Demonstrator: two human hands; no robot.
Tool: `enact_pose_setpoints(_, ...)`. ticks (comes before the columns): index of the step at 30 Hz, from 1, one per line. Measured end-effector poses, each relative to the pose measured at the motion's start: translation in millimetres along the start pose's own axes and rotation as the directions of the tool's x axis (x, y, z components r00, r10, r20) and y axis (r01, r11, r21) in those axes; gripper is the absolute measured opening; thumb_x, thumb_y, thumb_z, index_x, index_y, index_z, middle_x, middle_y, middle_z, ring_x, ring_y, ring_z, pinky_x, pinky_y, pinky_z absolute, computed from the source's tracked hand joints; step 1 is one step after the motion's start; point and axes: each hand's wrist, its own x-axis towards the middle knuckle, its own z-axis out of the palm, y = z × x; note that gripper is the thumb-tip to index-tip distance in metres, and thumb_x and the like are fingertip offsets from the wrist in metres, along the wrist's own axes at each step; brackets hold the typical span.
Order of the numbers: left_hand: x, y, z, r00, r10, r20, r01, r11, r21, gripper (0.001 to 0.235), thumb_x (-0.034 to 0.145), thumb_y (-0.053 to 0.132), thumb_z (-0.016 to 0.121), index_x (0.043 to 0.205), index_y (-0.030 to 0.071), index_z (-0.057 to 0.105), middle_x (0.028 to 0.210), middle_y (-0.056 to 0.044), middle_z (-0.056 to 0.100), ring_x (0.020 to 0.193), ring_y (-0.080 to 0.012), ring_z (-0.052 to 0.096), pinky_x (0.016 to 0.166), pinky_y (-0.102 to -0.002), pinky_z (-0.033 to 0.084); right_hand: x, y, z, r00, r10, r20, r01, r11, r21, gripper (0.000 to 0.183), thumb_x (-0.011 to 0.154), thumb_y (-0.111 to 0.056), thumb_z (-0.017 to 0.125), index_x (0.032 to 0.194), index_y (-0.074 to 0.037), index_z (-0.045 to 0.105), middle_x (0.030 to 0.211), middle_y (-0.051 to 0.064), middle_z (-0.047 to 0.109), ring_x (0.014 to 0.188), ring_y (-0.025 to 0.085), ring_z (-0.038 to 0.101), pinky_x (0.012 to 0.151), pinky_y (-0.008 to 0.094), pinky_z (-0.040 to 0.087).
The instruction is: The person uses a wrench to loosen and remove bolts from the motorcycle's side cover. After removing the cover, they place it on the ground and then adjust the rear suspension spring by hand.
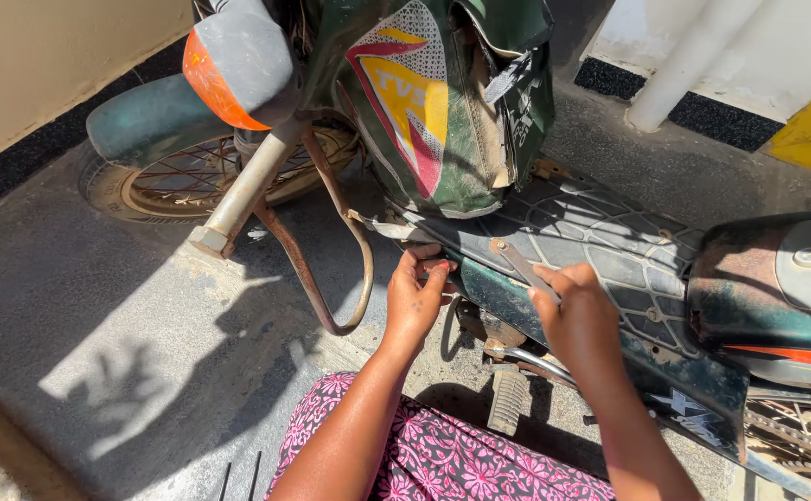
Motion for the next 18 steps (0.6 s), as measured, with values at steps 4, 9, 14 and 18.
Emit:
enact_pose_setpoints(4, 0.1, -7.3, -2.6, 1.0, 0.018, -0.024, -0.019, 1.0, -0.016, 0.03, 0.098, 0.014, 0.061, 0.126, 0.003, 0.058, 0.103, -0.006, 0.076, 0.075, -0.0118, 0.071, 0.063, -0.026, 0.058, -20.6, -54.8, 8.6, 0.992, 0.008, -0.126, -0.021, 0.995, -0.101, 0.033, 0.091, -0.023, 0.072, 0.121, -0.007, 0.074, 0.109, 0.016, 0.065, 0.08, 0.038, 0.07, 0.074, 0.047, 0.057)
enact_pose_setpoints(9, -2.4, -7.8, -20.3, 0.998, 0.01, -0.065, -0.013, 0.999, -0.04, 0.027, 0.099, 0.016, 0.061, 0.123, 0.004, 0.059, 0.099, -0.006, 0.075, 0.074, -0.0118, 0.07, 0.061, -0.026, 0.056, -12.0, -45.2, -13.5, 0.992, 0.108, 0.064, -0.095, 0.978, -0.184, 0.037, 0.095, -0.028, 0.07, 0.127, -0.01, 0.07, 0.113, 0.014, 0.067, 0.078, 0.033, 0.074, 0.071, 0.044, 0.059)
enact_pose_setpoints(14, -5.5, -4.1, -33.4, 0.999, 0.006, -0.05, -0.008, 1.0, -0.026, 0.025, 0.1, 0.018, 0.061, 0.121, 0.004, 0.061, 0.099, -0.005, 0.076, 0.075, -0.0113, 0.071, 0.063, -0.025, 0.056, 23.8, 19.5, -40.4, 0.992, 0.014, 0.125, 0.006, 0.988, -0.156, 0.032, 0.092, -0.026, 0.072, 0.123, -0.021, 0.074, 0.118, 0.005, 0.071, 0.085, 0.028, 0.073, 0.076, 0.044, 0.057)
enact_pose_setpoints(18, -11.6, -0.5, -35.9, 1.0, 0.005, 0.029, -0.006, 1.0, 0.03, 0.027, 0.1, 0.019, 0.062, 0.121, 0.003, 0.063, 0.098, -0.004, 0.076, 0.076, -0.0109, 0.071, 0.063, -0.025, 0.056, 58.5, 61.5, -31.1, 0.965, -0.241, 0.101, 0.232, 0.968, 0.099, 0.031, 0.091, -0.02, 0.072, 0.122, -0.019, 0.075, 0.114, 0.005, 0.073, 0.099, 0.026, 0.07, 0.088, 0.038, 0.055)
